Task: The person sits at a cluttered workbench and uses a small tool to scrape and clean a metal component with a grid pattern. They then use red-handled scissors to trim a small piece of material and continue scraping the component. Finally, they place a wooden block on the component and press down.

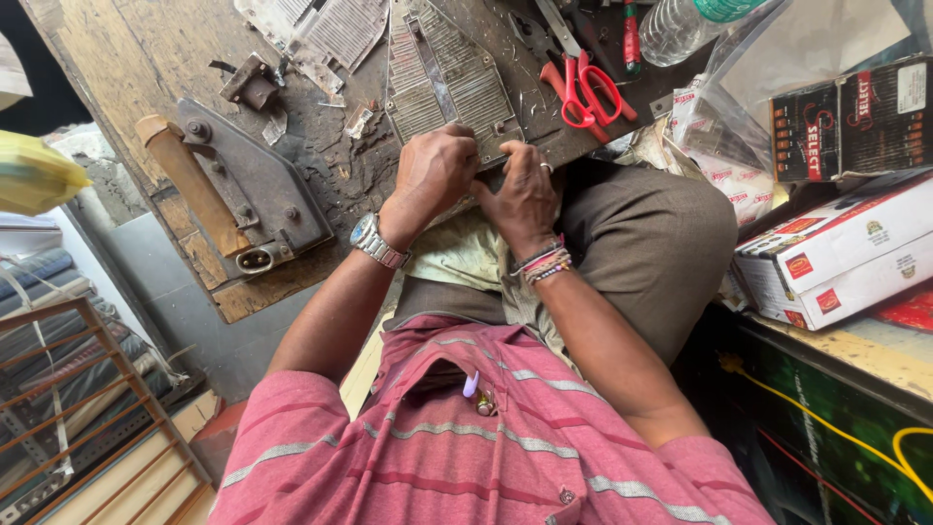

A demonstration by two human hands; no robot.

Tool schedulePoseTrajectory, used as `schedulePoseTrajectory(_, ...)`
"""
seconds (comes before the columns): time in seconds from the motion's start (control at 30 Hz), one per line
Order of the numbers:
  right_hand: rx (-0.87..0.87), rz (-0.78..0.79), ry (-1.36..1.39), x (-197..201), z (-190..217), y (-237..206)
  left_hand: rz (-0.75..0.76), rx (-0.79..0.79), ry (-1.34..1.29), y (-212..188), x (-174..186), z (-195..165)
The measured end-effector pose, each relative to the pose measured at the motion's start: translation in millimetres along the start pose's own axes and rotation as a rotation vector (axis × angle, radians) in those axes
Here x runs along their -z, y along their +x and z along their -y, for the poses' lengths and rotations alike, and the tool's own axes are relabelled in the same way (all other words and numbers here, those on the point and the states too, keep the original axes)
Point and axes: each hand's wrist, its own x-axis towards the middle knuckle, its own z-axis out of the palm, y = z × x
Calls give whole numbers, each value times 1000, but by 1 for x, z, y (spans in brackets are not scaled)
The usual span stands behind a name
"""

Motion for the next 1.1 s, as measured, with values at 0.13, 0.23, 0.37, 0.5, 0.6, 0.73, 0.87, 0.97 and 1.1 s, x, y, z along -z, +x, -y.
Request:
schedulePoseTrajectory(0.13, 52, -44, -44, -4, 4, 3, 8, 13, 4, 1, -1, 1)
schedulePoseTrajectory(0.23, 10, -27, -30, -3, 3, 4, 7, 7, 4, 1, -3, 3)
schedulePoseTrajectory(0.37, -18, -25, -20, -2, 2, 5, -14, -17, 0, 0, -4, 5)
schedulePoseTrajectory(0.5, -17, -35, -6, -1, 0, 7, -27, -24, 3, 0, -5, 5)
schedulePoseTrajectory(0.6, -19, -43, -13, 1, -2, 8, 2, -5, 13, 1, -4, 4)
schedulePoseTrajectory(0.73, 89, -125, -46, 4, -6, 9, -3, -11, 2, 1, -2, 3)
schedulePoseTrajectory(0.87, -57, -28, -39, 4, -9, 13, 6, -1, -4, 1, 0, 0)
schedulePoseTrajectory(0.97, -71, -40, -22, 5, -8, 17, -1, -5, 4, 1, 1, 0)
schedulePoseTrajectory(1.1, -45, -39, -22, 10, -7, 20, -6, -26, -2, 2, 0, 0)
